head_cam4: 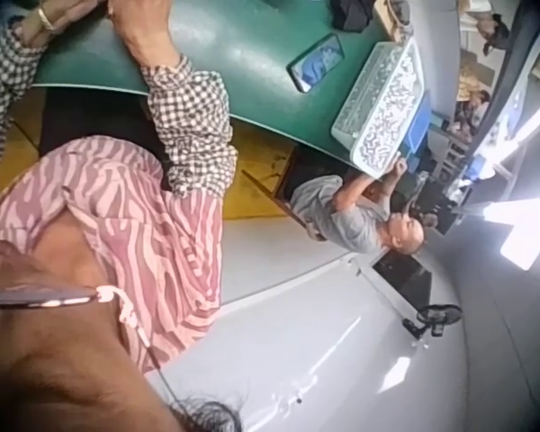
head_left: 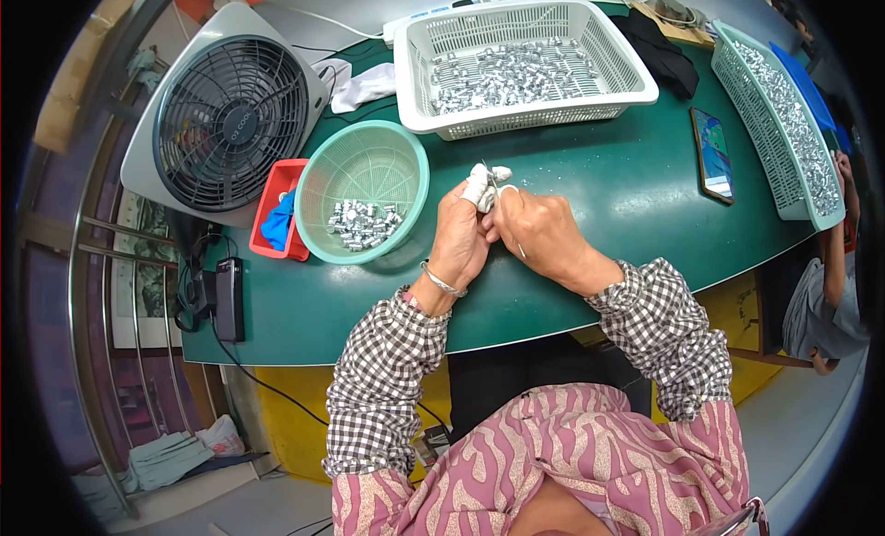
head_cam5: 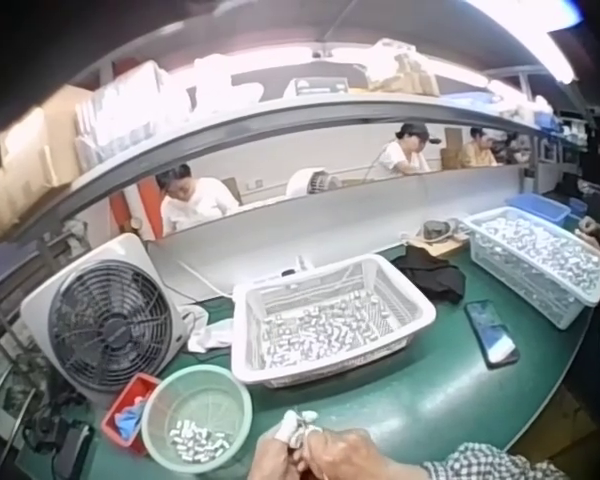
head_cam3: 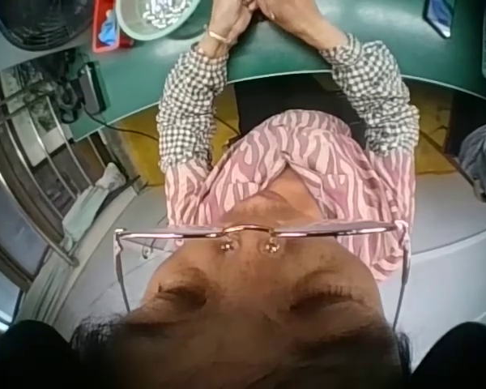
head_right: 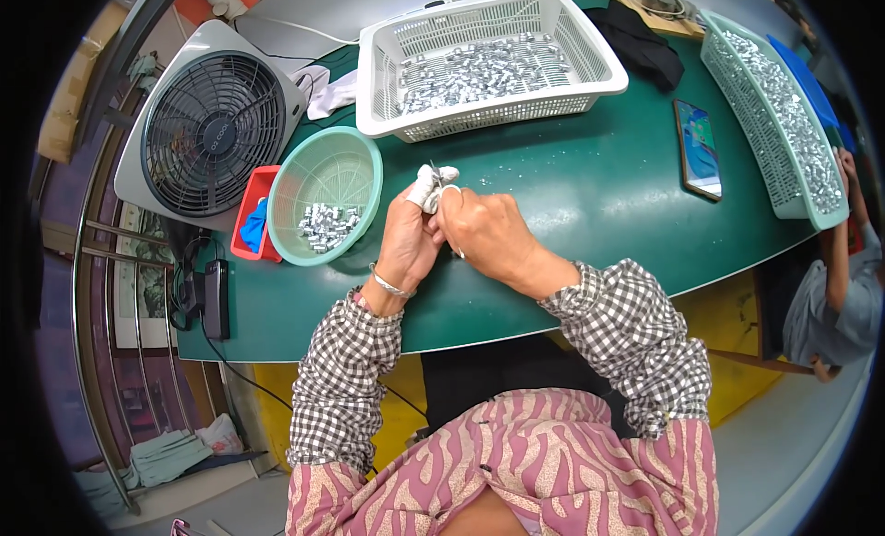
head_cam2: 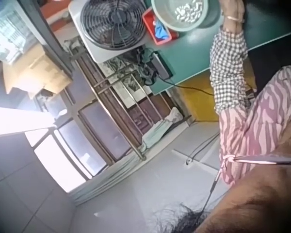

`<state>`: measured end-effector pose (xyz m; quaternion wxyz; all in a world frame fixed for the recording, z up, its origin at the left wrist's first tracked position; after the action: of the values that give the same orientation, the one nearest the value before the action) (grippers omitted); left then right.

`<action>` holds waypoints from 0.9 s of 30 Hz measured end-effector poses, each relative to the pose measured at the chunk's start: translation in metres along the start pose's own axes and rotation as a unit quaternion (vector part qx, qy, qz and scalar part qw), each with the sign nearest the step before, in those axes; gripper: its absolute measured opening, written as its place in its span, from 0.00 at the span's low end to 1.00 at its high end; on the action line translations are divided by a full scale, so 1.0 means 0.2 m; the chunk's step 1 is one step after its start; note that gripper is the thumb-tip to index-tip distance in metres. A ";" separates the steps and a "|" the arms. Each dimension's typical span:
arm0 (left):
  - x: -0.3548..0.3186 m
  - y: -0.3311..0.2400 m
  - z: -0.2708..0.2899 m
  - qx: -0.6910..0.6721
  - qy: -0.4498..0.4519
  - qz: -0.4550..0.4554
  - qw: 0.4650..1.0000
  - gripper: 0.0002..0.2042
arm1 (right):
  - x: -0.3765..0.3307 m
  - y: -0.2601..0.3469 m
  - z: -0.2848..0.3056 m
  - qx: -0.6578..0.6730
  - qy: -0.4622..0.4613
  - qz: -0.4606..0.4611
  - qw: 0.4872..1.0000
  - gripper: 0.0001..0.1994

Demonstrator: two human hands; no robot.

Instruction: The person is manually cleaning or trimming small white components using a metal pick tool at a workstation.

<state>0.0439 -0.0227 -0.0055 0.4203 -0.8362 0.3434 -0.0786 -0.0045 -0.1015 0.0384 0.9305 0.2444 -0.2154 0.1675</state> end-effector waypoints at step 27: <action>0.04 0.00 0.08 -0.092 0.006 -0.019 0.996 0.13 | 0.00 -0.05 0.10 0.098 -0.023 -0.005 0.995 0.04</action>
<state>0.0556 -0.0180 -0.0168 0.3379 -0.8772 0.3358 -0.0594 -0.0058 -0.1204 0.0496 0.8975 0.3397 -0.2183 0.1772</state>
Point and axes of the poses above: each hand's wrist, its own x-axis towards the middle knuckle, its own z-axis out of the back of the hand, y = z × x, the point moved 6 cm from there along x, towards the middle knuckle, and after that the axes turned 8 degrees about y, right-handed, at the moved point
